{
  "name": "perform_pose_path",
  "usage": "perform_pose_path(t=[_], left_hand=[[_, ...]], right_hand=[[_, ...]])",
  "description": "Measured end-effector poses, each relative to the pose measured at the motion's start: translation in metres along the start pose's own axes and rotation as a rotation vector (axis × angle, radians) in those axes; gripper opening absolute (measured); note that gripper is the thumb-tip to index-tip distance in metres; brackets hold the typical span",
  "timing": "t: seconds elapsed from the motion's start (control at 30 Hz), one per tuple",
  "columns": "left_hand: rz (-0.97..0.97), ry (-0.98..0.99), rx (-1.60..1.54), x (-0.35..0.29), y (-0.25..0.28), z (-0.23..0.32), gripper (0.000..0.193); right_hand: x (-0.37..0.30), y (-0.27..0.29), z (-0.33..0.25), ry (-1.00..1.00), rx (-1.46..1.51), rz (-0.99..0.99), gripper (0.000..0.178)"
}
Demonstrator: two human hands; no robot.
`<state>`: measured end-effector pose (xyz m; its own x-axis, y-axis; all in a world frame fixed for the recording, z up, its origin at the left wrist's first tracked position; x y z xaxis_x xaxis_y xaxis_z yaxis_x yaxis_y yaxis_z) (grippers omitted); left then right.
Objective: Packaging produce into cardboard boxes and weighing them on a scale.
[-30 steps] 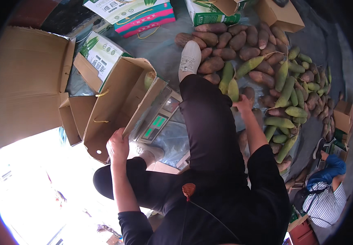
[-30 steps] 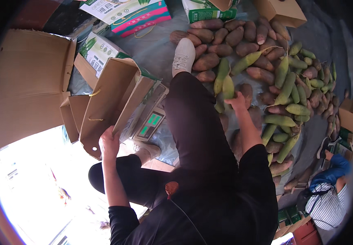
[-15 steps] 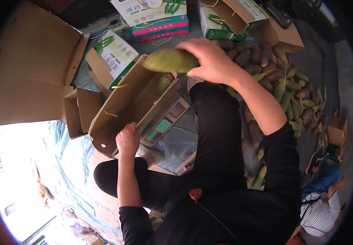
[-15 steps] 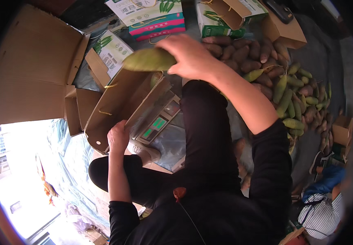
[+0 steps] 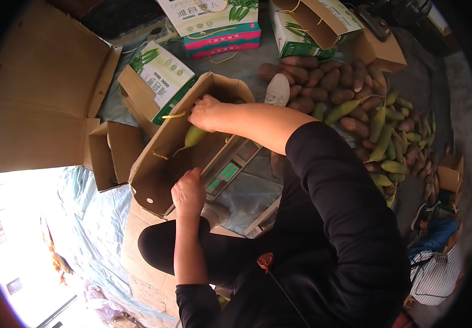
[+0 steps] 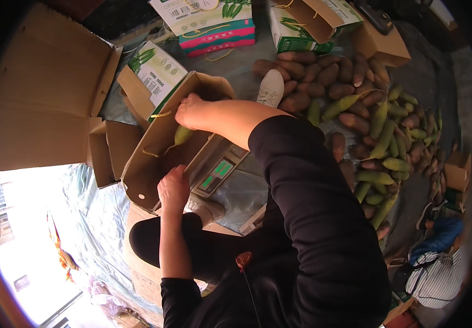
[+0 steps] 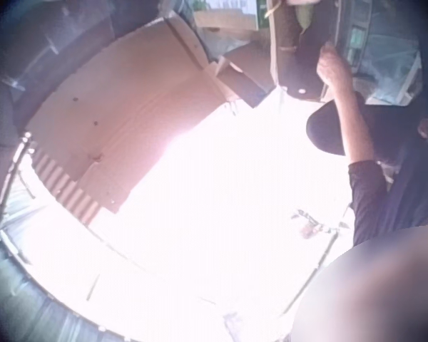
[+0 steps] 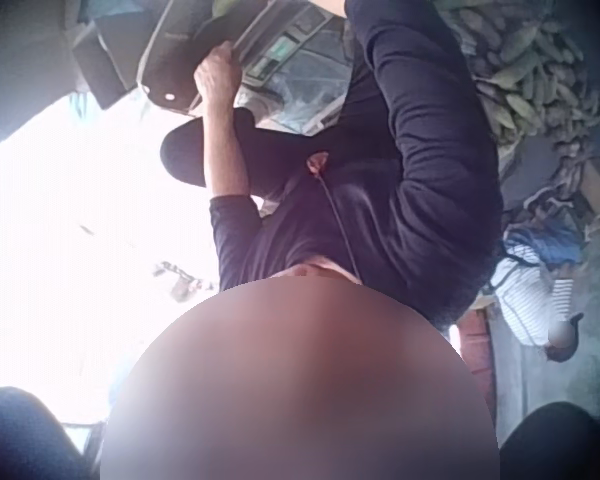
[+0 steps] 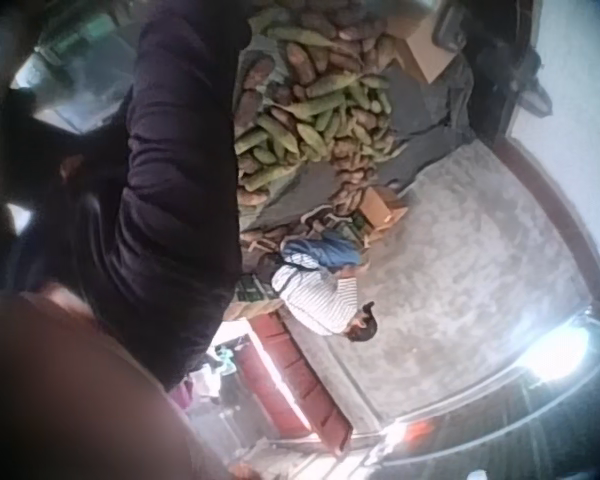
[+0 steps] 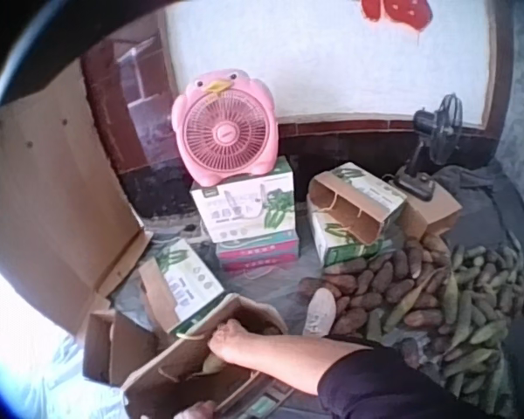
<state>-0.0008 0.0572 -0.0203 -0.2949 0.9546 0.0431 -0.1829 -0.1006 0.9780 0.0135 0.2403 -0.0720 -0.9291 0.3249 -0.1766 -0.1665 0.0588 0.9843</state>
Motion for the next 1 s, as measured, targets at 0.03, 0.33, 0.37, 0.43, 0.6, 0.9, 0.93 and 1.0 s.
perform_pose_path(t=[0.03, 0.33, 0.37, 0.43, 0.6, 0.9, 0.93, 1.0], left_hand=[[-0.002, 0.014, 0.000, 0.000, 0.001, -0.005, 0.018], [-0.036, 0.029, -0.015, 0.006, 0.003, -0.010, 0.015], [-0.030, 0.037, -0.023, 0.006, 0.003, -0.011, 0.015], [-0.026, 0.036, -0.034, 0.008, 0.005, -0.009, 0.015], [-0.053, 0.046, 0.022, 0.012, -0.001, -0.011, 0.015], [-0.087, 0.074, -0.036, 0.009, 0.008, -0.006, 0.013], [-0.095, 0.049, -0.038, 0.009, 0.006, -0.002, 0.013], [-0.071, 0.026, -0.099, 0.010, 0.004, 0.004, 0.014]], right_hand=[[0.003, 0.003, -0.001, -0.064, 0.027, -0.033, 0.028], [-0.007, -0.029, 0.034, -0.190, -0.257, -0.497, 0.041], [-0.005, -0.034, 0.036, -0.192, -0.255, -0.499, 0.041], [-0.001, -0.044, 0.038, -0.115, -0.241, -0.463, 0.040], [-0.003, -0.009, 0.046, -0.259, 0.009, -0.423, 0.040], [-0.039, 0.071, 0.041, -0.140, 0.329, -0.020, 0.040], [-0.046, 0.082, 0.047, -0.118, 0.394, 0.128, 0.042], [-0.071, 0.090, 0.065, -0.141, 0.490, 0.223, 0.044]])
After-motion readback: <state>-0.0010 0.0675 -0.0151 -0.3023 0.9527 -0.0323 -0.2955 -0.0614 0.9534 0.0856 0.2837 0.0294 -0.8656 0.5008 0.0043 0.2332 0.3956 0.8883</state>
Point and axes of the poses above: each hand's wrist, its own x-axis towards the middle knuckle, its own y-axis out of the back of the hand, z = x × y, the point moved 5 cm from there along x, towards the middle knuckle, and after that the axes turned 9 degrees about z, right-handed, at the moved point
